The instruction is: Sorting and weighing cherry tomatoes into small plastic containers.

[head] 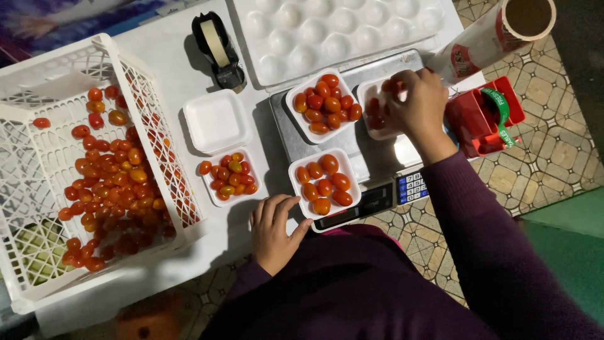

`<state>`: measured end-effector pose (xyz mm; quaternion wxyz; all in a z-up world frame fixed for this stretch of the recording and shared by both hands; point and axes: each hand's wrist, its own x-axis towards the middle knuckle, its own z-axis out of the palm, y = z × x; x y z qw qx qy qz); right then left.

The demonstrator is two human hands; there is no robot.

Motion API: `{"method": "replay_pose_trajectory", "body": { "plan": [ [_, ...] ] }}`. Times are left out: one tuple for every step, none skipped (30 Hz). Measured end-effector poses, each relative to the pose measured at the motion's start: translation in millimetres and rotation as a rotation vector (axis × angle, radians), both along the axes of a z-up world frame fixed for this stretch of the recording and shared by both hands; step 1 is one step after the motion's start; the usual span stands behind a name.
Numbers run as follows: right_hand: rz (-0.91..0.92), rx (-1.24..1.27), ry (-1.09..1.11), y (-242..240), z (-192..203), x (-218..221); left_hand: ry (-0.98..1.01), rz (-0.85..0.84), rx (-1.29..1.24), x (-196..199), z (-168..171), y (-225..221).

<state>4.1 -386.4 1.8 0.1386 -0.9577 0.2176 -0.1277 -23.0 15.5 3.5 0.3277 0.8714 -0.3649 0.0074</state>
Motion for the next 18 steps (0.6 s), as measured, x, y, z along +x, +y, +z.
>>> {"method": "replay_pose_trajectory", "body": {
  "plan": [
    [0.014, 0.089, -0.097, -2, 5, -4, 0.011, 0.002, -0.003, 0, 1, 1],
    [0.019, 0.089, -0.098, 17, 35, -9, 0.01, 0.008, -0.003, 1, 1, 2],
    [0.017, 0.561, -0.189, 36, 64, -13, 0.021, 0.016, -0.004, 1, 1, 2],
    [0.012, 1.034, -0.272, 56, 93, -21, 0.037, 0.018, -0.005, 1, 1, 3],
    [0.01, 1.035, -0.271, 59, 96, -30, 0.039, 0.017, -0.004, 0, -1, 4],
    [0.006, 1.297, -0.293, 61, 100, -39, 0.033, 0.02, -0.002, 0, -3, 3],
    [0.001, 1.558, -0.315, 62, 104, -49, 0.026, 0.023, 0.0, 1, -5, 2],
    [-0.004, 1.556, -0.318, 68, 109, -52, 0.027, 0.018, -0.001, 2, -5, 0],
    [0.035, 1.638, -0.31, 73, 113, -55, 0.031, 0.012, -0.011, 3, -6, -2],
    [0.075, 1.723, -0.299, 79, 117, -58, 0.035, 0.008, -0.019, 3, -6, -3],
    [0.071, 1.723, -0.302, 82, 115, -64, 0.036, 0.004, -0.018, 4, -5, -4],
    [0.086, 1.771, -0.301, 84, 112, -70, 0.023, -0.007, -0.023, 5, -4, -6],
    [0.102, 1.819, -0.3, 87, 109, -76, 0.01, -0.018, -0.028, 6, -3, -8],
    [0.098, 1.817, -0.305, 88, 110, -78, 0.01, -0.023, -0.029, 7, -3, -10],
    [0.116, 1.809, -0.289, 90, 110, -81, -0.003, -0.026, -0.042, 7, -3, -12],
    [0.135, 1.803, -0.27, 92, 111, -84, -0.016, -0.027, -0.053, 8, -3, -13],
    [0.132, 1.803, -0.271, 92, 106, -86, -0.015, -0.03, -0.052, 8, -3, -13],
    [0.143, 1.775, -0.259, 91, 101, -87, -0.021, -0.031, -0.047, 9, -4, -13]
  ]
}}
